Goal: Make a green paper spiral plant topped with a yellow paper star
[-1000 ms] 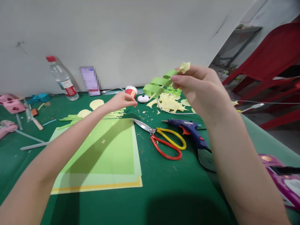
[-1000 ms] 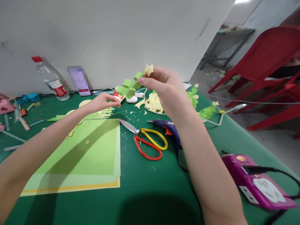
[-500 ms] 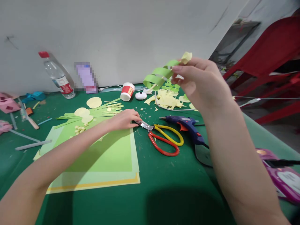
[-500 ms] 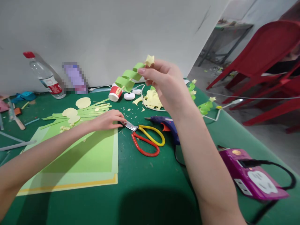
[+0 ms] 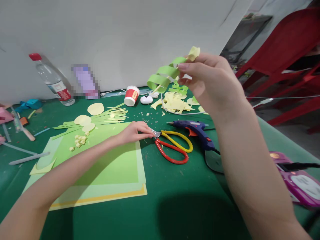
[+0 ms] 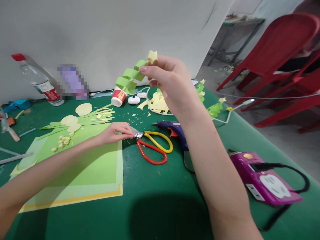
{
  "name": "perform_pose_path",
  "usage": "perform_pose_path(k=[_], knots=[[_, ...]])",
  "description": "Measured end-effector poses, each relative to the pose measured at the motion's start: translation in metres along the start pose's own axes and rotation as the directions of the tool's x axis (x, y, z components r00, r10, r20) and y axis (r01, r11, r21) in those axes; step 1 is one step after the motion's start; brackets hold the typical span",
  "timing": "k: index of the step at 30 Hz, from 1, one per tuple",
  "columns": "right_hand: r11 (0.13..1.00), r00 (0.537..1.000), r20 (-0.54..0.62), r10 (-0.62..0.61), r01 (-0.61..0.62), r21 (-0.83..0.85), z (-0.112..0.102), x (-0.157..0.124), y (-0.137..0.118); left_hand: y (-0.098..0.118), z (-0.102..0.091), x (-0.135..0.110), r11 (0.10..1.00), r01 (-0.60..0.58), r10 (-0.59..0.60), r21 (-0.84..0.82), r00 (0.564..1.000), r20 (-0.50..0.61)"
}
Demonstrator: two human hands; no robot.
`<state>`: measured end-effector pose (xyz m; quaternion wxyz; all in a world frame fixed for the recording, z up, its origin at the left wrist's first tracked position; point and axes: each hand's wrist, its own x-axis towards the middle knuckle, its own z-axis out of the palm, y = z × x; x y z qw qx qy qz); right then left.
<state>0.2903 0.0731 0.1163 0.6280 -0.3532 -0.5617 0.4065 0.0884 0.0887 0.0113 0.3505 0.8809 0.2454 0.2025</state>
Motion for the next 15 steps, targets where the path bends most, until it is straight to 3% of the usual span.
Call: perform_pose_path(k=[4,11,15], knots=[[1.000,1.000,-0.017,0.000,0.000,-0.004,-0.001,-0.001,0.000,0.004,-0.006,-0.004,0.990,0.086,-0.102,-0.110,0.984,-0.145],[1.000,1.000,-0.007,0.003,-0.003,-0.010,-0.002,-0.001,0.002,0.031,-0.031,0.003,0.932,0.152,-0.268,-0.328,0.900,-0.344],[1.000,1.000,-0.002,-0.006,0.006,-0.025,-0.002,0.000,0.002,0.050,-0.036,0.011,0.795,0.099,-0.381,-0.598,0.849,-0.366]])
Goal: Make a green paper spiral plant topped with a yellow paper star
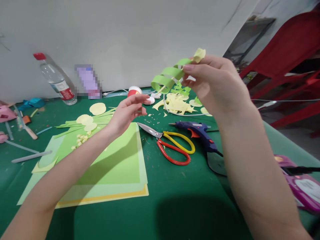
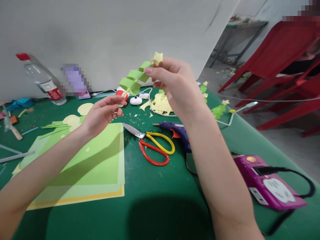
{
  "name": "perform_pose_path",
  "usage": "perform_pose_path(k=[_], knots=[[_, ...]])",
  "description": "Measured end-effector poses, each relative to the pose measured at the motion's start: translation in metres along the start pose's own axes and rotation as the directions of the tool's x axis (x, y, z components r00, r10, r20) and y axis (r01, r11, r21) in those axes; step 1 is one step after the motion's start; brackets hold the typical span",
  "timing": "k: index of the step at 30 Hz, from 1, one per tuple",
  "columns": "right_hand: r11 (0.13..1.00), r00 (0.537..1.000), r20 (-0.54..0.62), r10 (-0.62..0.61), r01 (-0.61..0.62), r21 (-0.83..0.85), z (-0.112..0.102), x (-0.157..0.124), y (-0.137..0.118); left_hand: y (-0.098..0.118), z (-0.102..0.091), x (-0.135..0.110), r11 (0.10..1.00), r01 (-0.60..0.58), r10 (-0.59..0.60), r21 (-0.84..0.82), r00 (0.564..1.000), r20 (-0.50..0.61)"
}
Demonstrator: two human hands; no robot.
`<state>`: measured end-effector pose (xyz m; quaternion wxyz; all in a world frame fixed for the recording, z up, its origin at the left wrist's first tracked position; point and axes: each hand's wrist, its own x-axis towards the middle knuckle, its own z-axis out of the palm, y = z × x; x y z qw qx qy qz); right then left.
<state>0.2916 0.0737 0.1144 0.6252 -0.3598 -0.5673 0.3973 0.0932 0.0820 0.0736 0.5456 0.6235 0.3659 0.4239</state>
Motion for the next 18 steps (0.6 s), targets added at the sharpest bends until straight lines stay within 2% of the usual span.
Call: perform_pose_path(k=[2,5,8,11,15,18], knots=[[1.000,1.000,0.001,0.002,-0.002,-0.004,0.000,0.000,-0.001,0.007,0.006,0.000,0.994,0.052,-0.050,-0.098,0.998,0.031],[1.000,1.000,-0.003,0.013,-0.013,0.010,0.000,0.000,-0.001,0.014,0.014,0.001,0.974,0.132,-0.108,-0.184,0.985,0.135],[0.999,1.000,-0.010,0.014,-0.014,0.031,0.000,-0.001,-0.002,0.013,0.019,0.000,0.988,0.092,-0.069,-0.123,0.982,0.175],[1.000,0.999,-0.032,0.004,-0.003,0.030,0.000,-0.002,-0.003,0.008,0.018,-0.002,0.997,-0.069,0.070,-0.025,0.996,0.061],[1.000,0.998,-0.061,0.008,-0.007,0.014,0.001,-0.002,-0.004,0.009,0.009,0.000,0.961,-0.263,0.252,-0.084,0.960,-0.120],[0.999,0.997,-0.078,0.024,-0.022,0.023,0.000,-0.001,-0.004,0.016,0.003,0.002,0.948,-0.273,0.241,-0.162,0.951,-0.192]])
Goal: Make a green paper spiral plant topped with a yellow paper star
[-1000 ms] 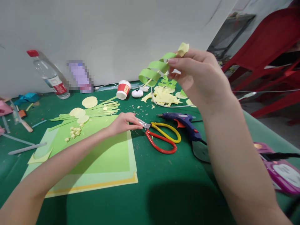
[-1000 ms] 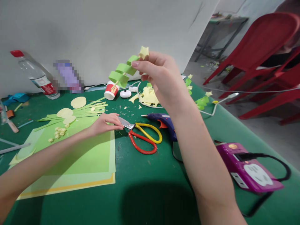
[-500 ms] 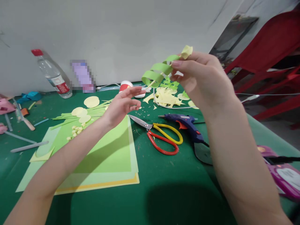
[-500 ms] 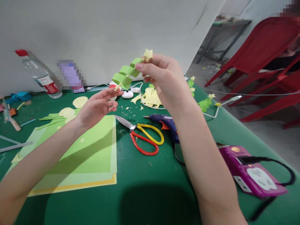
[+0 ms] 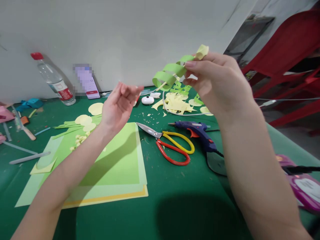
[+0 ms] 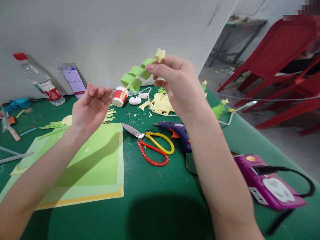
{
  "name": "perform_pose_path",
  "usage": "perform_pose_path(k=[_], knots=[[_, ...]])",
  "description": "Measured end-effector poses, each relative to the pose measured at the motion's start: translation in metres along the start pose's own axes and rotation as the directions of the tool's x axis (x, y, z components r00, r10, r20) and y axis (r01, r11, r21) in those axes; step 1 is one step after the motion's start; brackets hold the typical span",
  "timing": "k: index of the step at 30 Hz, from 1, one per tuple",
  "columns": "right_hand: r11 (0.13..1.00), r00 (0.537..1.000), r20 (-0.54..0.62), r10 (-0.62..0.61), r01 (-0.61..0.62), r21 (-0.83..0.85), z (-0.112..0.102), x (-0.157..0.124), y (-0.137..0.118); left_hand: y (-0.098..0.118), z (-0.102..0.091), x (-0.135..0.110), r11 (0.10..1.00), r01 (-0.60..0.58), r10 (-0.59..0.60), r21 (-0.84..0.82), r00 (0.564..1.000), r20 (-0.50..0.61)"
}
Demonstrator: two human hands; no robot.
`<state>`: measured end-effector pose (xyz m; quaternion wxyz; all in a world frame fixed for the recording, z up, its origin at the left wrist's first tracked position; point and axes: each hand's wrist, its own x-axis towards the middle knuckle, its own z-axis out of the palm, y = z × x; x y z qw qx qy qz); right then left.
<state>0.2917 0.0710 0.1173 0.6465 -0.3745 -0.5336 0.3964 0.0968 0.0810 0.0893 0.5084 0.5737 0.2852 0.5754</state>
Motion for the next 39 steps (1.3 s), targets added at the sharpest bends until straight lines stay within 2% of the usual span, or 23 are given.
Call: perform_pose_path(k=[2,5,7,10,13,19,22,24,28,31,33,37,39], knots=[[1.000,1.000,-0.016,0.003,-0.003,0.006,-0.001,0.001,0.000,0.002,-0.002,0.002,0.997,0.079,-0.079,0.018,0.997,-0.004],[1.000,1.000,-0.031,0.002,-0.002,-0.003,-0.001,0.001,0.000,-0.005,-0.005,0.002,0.956,0.169,-0.200,0.239,0.974,0.109],[1.000,0.999,-0.040,-0.001,0.000,-0.016,-0.001,0.001,-0.001,-0.015,-0.010,0.003,0.891,0.186,-0.286,0.414,0.938,0.194],[0.999,0.997,-0.077,0.013,-0.015,-0.028,0.001,0.000,-0.003,-0.033,-0.018,0.007,0.809,0.194,-0.400,0.554,0.873,0.279],[1.000,0.995,-0.102,0.020,-0.022,-0.017,0.003,0.001,-0.005,-0.043,-0.024,0.015,0.729,0.163,-0.454,0.665,0.842,0.292],[1.000,0.995,-0.098,0.010,-0.010,-0.005,0.002,0.003,-0.005,-0.051,-0.023,0.029,0.518,0.010,-0.378,0.855,0.900,0.218],[1.000,0.995,-0.104,0.004,-0.006,-0.016,0.002,0.003,-0.003,-0.057,-0.019,0.036,0.425,-0.071,-0.327,0.903,0.918,0.226],[1.000,0.995,-0.100,-0.001,-0.001,-0.016,0.002,0.003,-0.003,-0.060,-0.018,0.040,0.410,-0.133,-0.330,0.903,0.901,0.283],[1.000,0.997,-0.081,-0.013,0.014,0.005,0.001,0.004,-0.003,-0.064,-0.015,0.044,0.439,-0.254,-0.372,0.862,0.821,0.432],[1.000,0.996,-0.092,-0.012,0.013,0.012,0.001,0.004,-0.003,-0.065,-0.012,0.045,0.416,-0.295,-0.385,0.860,0.800,0.460],[1.000,0.996,-0.093,-0.014,0.014,0.005,0.001,0.004,-0.004,-0.066,-0.011,0.046,0.378,-0.300,-0.371,0.876,0.818,0.440],[0.999,0.997,-0.066,-0.038,0.038,-0.001,0.000,0.004,-0.003,-0.063,-0.011,0.049,0.256,-0.304,-0.273,0.918,0.888,0.370],[0.999,0.997,-0.052,-0.049,0.049,0.007,-0.001,0.003,-0.001,-0.062,-0.012,0.052,0.218,-0.317,-0.254,0.923,0.895,0.368]])
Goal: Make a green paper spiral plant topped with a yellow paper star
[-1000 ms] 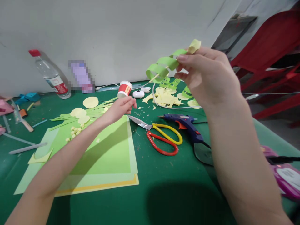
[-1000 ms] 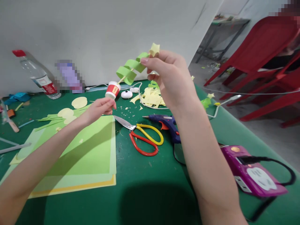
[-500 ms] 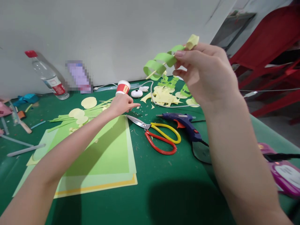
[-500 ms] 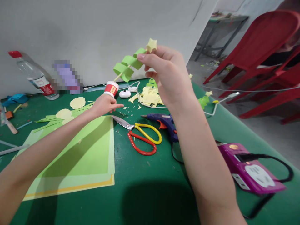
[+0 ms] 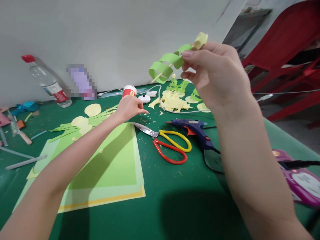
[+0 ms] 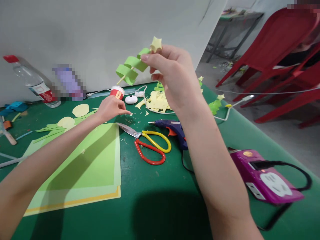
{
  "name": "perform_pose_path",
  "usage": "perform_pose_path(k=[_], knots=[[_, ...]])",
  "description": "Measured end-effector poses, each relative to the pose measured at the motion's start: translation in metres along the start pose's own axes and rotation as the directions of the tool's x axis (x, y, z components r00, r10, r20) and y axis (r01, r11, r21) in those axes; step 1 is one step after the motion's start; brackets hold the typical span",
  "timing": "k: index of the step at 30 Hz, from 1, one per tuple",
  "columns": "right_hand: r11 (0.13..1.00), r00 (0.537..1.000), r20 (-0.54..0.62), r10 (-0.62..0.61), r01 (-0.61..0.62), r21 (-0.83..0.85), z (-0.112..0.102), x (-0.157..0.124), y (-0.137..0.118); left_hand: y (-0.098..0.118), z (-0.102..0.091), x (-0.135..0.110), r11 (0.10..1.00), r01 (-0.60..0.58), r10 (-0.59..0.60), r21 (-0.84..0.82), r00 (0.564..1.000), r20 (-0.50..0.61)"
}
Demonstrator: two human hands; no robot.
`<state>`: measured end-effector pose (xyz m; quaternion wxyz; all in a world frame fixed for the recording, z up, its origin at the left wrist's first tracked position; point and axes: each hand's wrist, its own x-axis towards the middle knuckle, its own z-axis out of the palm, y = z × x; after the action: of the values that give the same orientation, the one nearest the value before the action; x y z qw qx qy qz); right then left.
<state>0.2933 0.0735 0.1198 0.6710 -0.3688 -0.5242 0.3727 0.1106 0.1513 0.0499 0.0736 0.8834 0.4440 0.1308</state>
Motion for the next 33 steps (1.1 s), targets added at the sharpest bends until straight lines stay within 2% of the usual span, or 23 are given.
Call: perform_pose_path(k=[4,9,15,18,25,33], knots=[[1.000,1.000,0.011,-0.010,0.010,0.006,-0.0003,0.0002,0.0018,-0.0053,0.0010,0.0030,0.998,-0.066,0.064,0.012,0.993,0.098],[1.000,1.000,0.009,-0.004,0.004,0.013,-0.0003,-0.0002,-0.0005,-0.0096,0.0076,0.0043,0.989,-0.141,0.129,0.035,0.962,0.242],[1.000,1.000,0.018,-0.010,0.010,-0.002,-0.0011,-0.0002,-0.0019,-0.0076,0.0077,0.0044,0.980,-0.126,0.101,0.155,0.981,0.163],[1.000,1.000,-0.004,0.000,0.000,-0.020,0.0008,0.0001,-0.0028,-0.0078,0.0064,0.0060,0.980,-0.121,0.096,0.160,0.983,0.155],[0.997,1.000,-0.006,0.000,0.000,-0.082,0.0031,0.0001,-0.0053,-0.0082,0.0035,0.0084,0.986,-0.166,0.165,-0.021,0.942,0.291],[0.998,1.000,0.007,-0.015,0.016,-0.059,0.0015,0.0006,-0.0043,-0.0085,0.0007,0.0057,0.969,-0.120,0.183,-0.216,0.936,0.302]])
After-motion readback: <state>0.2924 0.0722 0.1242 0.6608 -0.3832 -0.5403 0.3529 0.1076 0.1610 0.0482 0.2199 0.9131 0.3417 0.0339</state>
